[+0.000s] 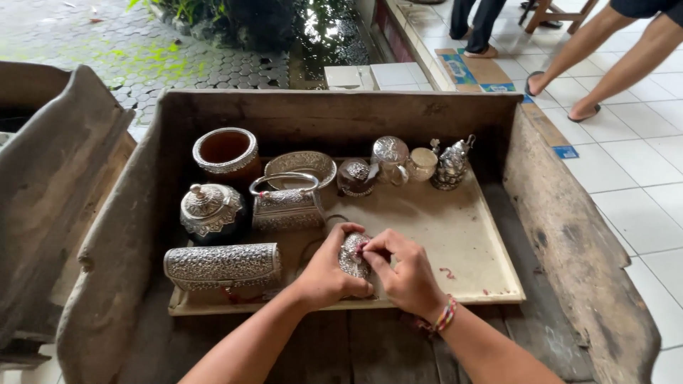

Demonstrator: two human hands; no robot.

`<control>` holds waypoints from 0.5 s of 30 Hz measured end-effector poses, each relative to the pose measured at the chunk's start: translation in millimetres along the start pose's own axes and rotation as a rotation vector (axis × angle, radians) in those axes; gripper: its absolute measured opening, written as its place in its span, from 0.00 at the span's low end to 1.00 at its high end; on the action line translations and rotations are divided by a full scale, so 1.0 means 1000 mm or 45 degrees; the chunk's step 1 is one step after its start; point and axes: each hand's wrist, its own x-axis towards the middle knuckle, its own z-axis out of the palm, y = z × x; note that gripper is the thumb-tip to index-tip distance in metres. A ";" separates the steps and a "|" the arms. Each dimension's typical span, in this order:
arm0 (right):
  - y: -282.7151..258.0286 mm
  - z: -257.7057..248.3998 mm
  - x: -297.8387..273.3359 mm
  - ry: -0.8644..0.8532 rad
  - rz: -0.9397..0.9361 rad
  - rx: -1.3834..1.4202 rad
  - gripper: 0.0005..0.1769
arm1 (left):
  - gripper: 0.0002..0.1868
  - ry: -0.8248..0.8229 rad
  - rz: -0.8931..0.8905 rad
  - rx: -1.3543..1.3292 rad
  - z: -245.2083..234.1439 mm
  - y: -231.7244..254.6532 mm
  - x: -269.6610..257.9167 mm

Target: Polishing a small, ornate silver container using a specialized polishing cloth.

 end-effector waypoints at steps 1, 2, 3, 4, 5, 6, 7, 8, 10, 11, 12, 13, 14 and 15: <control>0.007 0.000 0.004 -0.005 0.001 0.004 0.02 | 0.53 0.006 -0.003 -0.001 -0.001 0.001 0.002; 0.015 0.000 0.007 0.019 0.016 -0.035 0.02 | 0.53 -0.001 0.020 0.009 -0.001 0.002 0.004; 0.023 -0.002 0.008 0.046 0.040 -0.079 0.03 | 0.53 -0.016 0.038 0.016 0.002 0.001 0.006; 0.015 -0.002 0.004 0.044 0.049 -0.079 0.03 | 0.53 -0.018 0.029 0.012 0.003 -0.003 0.003; 0.007 -0.001 0.004 0.047 0.020 -0.005 0.02 | 0.53 -0.014 0.025 -0.032 0.002 -0.004 0.004; -0.001 0.000 0.004 0.050 -0.010 0.068 0.02 | 0.53 -0.010 0.021 -0.076 0.000 -0.005 0.004; -0.004 -0.002 0.007 0.038 -0.006 0.078 0.02 | 0.53 0.003 0.012 -0.079 0.002 -0.004 0.005; -0.006 -0.003 0.011 0.069 -0.039 0.072 0.03 | 0.52 0.004 0.038 -0.068 0.003 -0.004 0.006; -0.004 -0.007 0.008 0.067 -0.027 0.076 0.03 | 0.50 0.019 0.017 -0.084 0.005 -0.009 0.001; 0.000 -0.010 0.010 0.128 -0.031 0.099 0.03 | 0.52 0.020 0.063 -0.054 0.002 -0.007 0.002; 0.003 -0.013 0.012 0.190 -0.035 0.122 0.03 | 0.53 0.021 0.110 -0.023 0.000 -0.005 0.004; 0.004 -0.013 0.009 0.180 -0.020 0.122 0.03 | 0.53 0.024 0.095 -0.033 -0.001 -0.011 0.004; 0.003 -0.014 0.006 0.173 -0.008 0.158 0.02 | 0.53 0.021 0.088 0.023 -0.001 -0.017 0.005; 0.003 -0.015 0.010 0.176 -0.013 0.192 0.02 | 0.52 0.016 0.097 0.087 -0.004 -0.017 0.009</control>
